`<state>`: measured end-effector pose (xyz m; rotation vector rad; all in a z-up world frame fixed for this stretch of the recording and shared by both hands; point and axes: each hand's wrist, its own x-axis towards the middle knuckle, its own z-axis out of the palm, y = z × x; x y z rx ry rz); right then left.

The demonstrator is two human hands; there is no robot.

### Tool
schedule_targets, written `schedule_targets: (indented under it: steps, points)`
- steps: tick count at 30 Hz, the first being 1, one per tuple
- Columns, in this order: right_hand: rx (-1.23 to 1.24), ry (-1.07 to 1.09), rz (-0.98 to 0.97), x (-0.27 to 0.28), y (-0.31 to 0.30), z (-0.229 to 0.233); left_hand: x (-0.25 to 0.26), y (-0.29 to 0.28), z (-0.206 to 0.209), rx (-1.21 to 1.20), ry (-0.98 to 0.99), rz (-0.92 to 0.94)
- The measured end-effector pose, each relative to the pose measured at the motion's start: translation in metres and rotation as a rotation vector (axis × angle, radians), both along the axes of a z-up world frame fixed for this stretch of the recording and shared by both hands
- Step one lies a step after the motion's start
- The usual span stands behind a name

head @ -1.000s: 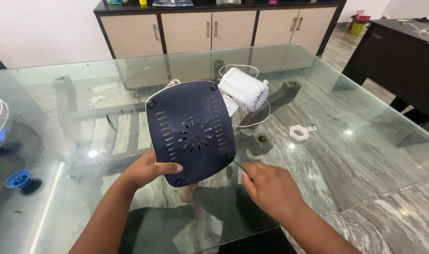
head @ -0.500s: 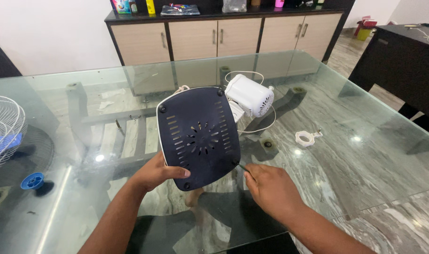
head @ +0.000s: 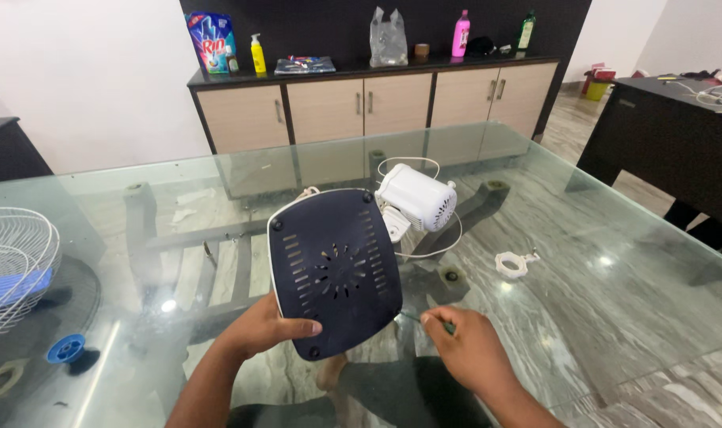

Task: The person uses a screwdriver to remove screws from the base of a white desk fan, then detaches the motor housing from the stand. The person handles the fan base, motor housing, and screwdriver on a glass table.

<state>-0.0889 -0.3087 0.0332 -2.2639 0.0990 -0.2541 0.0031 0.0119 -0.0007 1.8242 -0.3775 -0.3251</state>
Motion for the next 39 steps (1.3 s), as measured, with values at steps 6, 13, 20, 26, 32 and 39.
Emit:
schedule_targets:
  steps: [6,13,20,26,32,39]
  points:
    - [0.091,0.046,-0.133,-0.006,-0.001,-0.008,-0.003,0.053,0.043,0.010,-0.028,0.005]
    - [0.044,-0.036,-0.017,0.036,0.009,0.073,-0.014,0.026,0.150,0.359,-0.529,0.650]
    - [-0.626,0.230,0.181,0.074,0.011,0.190,0.020,-0.051,0.204,0.526,-0.828,0.097]
    - [-0.703,0.118,0.236,0.086,0.011,0.220,0.046,-0.090,0.186,0.676,-0.931,-0.088]
    - [-0.679,0.164,0.288,0.097,0.011,0.203,0.043,-0.092,0.180,0.691,-0.758,-0.047]
    - [-0.454,-0.067,0.536,0.102,0.009,0.182,0.035,-0.083,0.191,0.682,-0.640,-0.066]
